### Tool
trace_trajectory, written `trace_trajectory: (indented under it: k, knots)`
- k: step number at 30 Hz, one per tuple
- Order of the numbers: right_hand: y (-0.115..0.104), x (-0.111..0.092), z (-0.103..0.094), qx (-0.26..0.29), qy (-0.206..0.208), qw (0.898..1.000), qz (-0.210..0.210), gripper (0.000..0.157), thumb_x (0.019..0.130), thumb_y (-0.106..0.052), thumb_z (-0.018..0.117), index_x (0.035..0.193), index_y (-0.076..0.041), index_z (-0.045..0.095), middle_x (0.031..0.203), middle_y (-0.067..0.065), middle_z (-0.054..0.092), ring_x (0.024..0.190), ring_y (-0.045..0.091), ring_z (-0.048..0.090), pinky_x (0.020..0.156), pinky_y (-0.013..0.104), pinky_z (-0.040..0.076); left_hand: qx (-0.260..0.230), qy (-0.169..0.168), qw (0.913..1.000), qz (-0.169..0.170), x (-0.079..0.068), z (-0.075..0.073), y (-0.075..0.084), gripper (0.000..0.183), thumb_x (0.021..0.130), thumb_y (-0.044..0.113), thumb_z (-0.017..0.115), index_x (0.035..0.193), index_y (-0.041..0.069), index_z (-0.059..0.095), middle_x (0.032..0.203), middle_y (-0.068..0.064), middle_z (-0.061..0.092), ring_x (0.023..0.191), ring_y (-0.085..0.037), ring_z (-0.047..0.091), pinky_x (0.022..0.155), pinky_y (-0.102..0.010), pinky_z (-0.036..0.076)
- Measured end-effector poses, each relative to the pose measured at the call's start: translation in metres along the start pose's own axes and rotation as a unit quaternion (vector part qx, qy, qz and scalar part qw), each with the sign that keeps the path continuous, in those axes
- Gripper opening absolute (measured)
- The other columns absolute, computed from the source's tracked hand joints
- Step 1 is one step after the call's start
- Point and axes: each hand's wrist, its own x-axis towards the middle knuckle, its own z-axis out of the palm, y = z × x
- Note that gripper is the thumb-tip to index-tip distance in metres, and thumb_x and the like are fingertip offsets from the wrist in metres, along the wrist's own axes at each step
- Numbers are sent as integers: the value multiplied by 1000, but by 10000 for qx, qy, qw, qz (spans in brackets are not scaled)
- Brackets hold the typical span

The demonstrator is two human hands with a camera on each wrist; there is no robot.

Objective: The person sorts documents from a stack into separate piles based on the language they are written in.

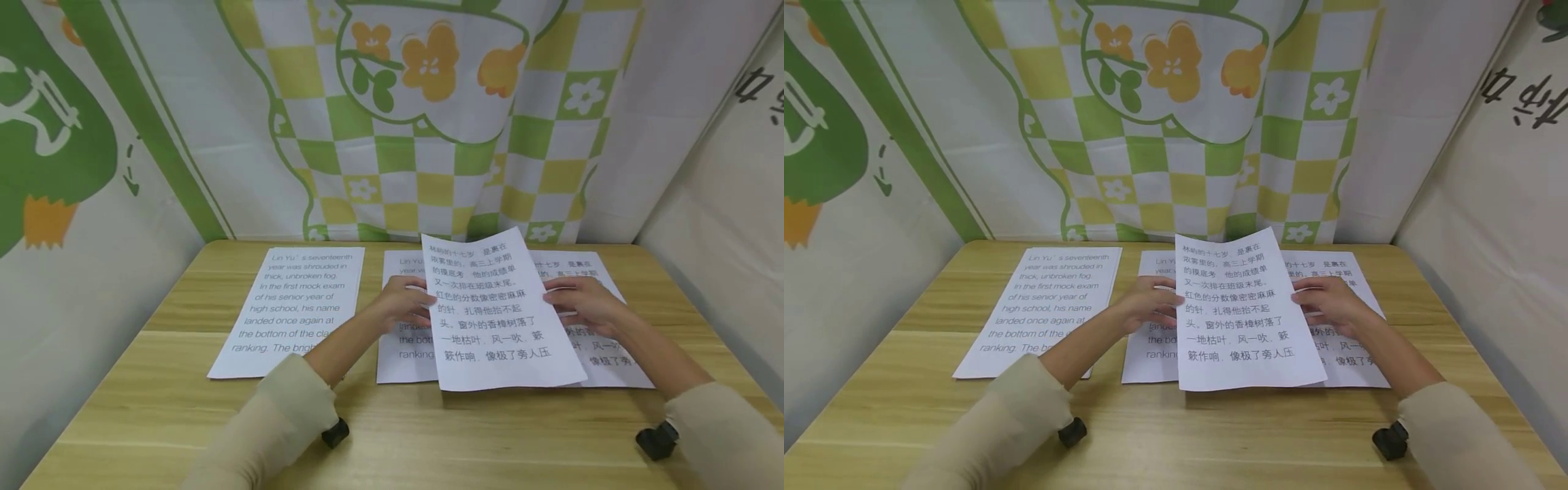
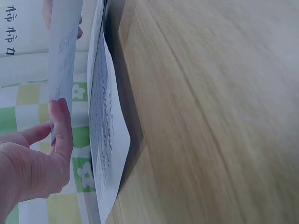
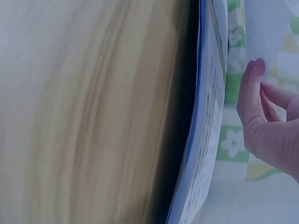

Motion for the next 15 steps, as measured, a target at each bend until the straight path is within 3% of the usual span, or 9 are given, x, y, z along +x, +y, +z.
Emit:
trace_trajectory:
  k: [4, 7, 15]
  knots:
    - [5, -3, -12, 50, 68, 9999, 93, 54, 104, -14, 64, 146, 11, 42, 102, -5, 72, 93, 11, 72, 82, 34, 65, -87, -47, 9999, -40, 5, 9, 0, 41, 94, -5, 68, 134, -4, 59, 88, -16, 72, 65, -20, 71, 64, -30, 66]
    - [9, -5, -20, 160, 72, 9998, 125, 40, 103, -12, 64, 138, 4, 52, 101, -5, 72, 92, 12, 72, 81, 34, 65, -115, -55, 9999, -38, 8, 16, -1, 42, 93, -5, 69, 134, -5, 59, 89, -18, 74, 64, -20, 71, 65, -32, 67]
    - [16, -9, -37, 103, 121, 9997, 198, 43, 104, -12, 64, 140, 6, 48, 101, -5, 70, 92, 12, 71, 80, 34, 65, -151, -192, 9997, -55, 15, 30, -3, 44, 93, -5, 70, 135, -5, 59, 93, -22, 75, 65, -21, 72, 69, -34, 67]
